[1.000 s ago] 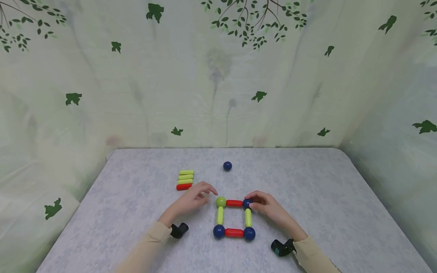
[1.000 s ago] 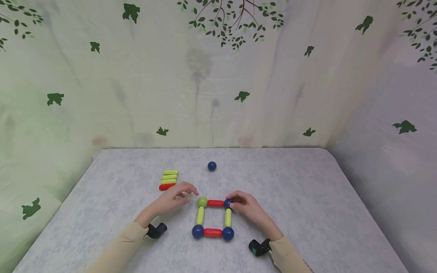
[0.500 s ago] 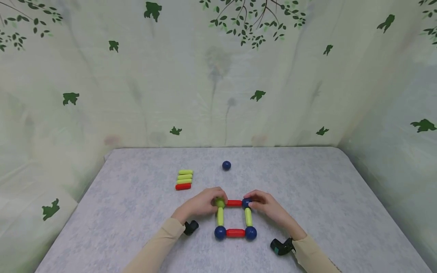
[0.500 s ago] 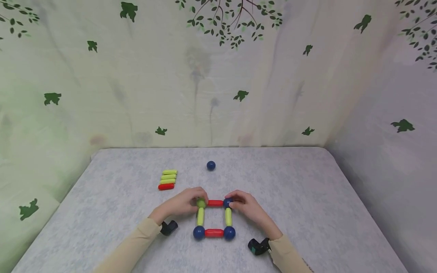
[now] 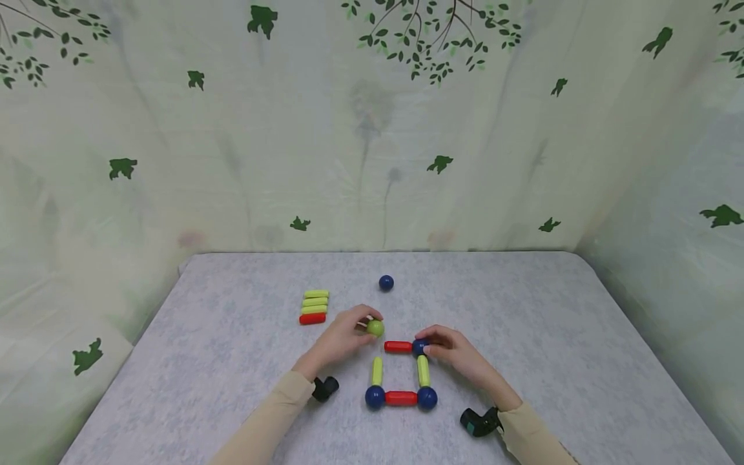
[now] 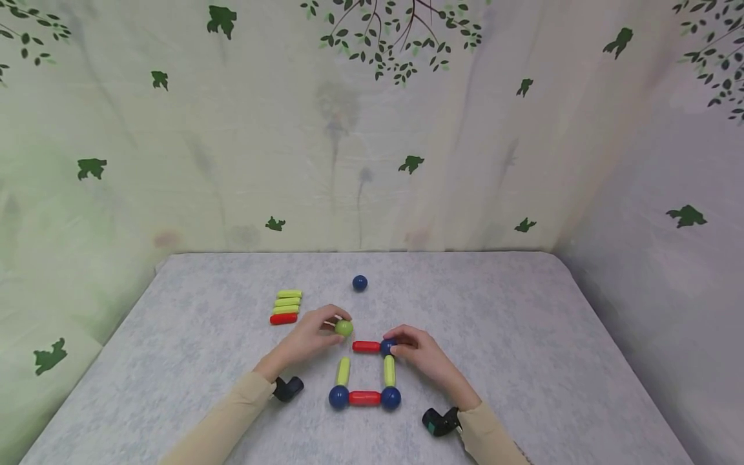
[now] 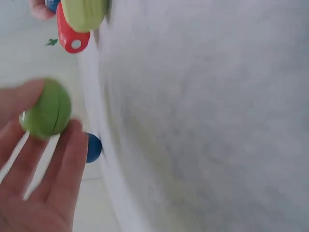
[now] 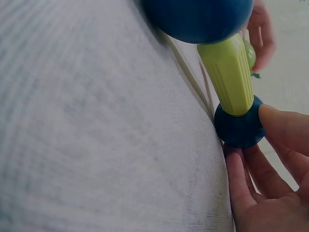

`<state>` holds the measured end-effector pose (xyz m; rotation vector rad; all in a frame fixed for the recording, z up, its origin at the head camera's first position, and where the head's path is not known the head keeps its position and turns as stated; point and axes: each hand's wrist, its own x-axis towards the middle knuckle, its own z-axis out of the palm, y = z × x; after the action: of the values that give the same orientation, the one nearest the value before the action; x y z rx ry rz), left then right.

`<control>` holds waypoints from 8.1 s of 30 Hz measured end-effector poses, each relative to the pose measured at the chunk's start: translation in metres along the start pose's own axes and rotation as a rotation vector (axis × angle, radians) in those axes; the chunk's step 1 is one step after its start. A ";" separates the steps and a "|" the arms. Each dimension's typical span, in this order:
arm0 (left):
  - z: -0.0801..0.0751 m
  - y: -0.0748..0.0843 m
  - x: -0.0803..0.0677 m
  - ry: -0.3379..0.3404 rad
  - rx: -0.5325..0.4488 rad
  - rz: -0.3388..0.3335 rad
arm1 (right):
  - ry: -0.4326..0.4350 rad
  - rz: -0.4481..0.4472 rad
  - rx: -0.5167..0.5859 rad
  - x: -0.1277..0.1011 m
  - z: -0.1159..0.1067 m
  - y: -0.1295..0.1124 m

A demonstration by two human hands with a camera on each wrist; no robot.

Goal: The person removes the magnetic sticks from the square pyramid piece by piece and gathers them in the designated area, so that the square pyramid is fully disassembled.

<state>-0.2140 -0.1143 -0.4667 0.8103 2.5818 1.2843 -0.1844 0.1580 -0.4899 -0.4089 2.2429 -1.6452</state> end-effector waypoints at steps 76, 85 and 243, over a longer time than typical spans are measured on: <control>-0.038 -0.024 -0.052 0.280 0.137 -0.051 | 0.004 -0.017 -0.011 0.000 0.000 0.002; -0.061 -0.047 -0.059 0.310 0.280 -0.181 | 0.007 -0.036 -0.001 -0.001 -0.001 0.003; 0.049 0.057 -0.038 -0.338 0.401 0.240 | 0.005 -0.036 0.023 0.000 -0.002 0.005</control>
<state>-0.1415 -0.0728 -0.4567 1.3113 2.5420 0.5984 -0.1850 0.1608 -0.4944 -0.4428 2.2308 -1.6898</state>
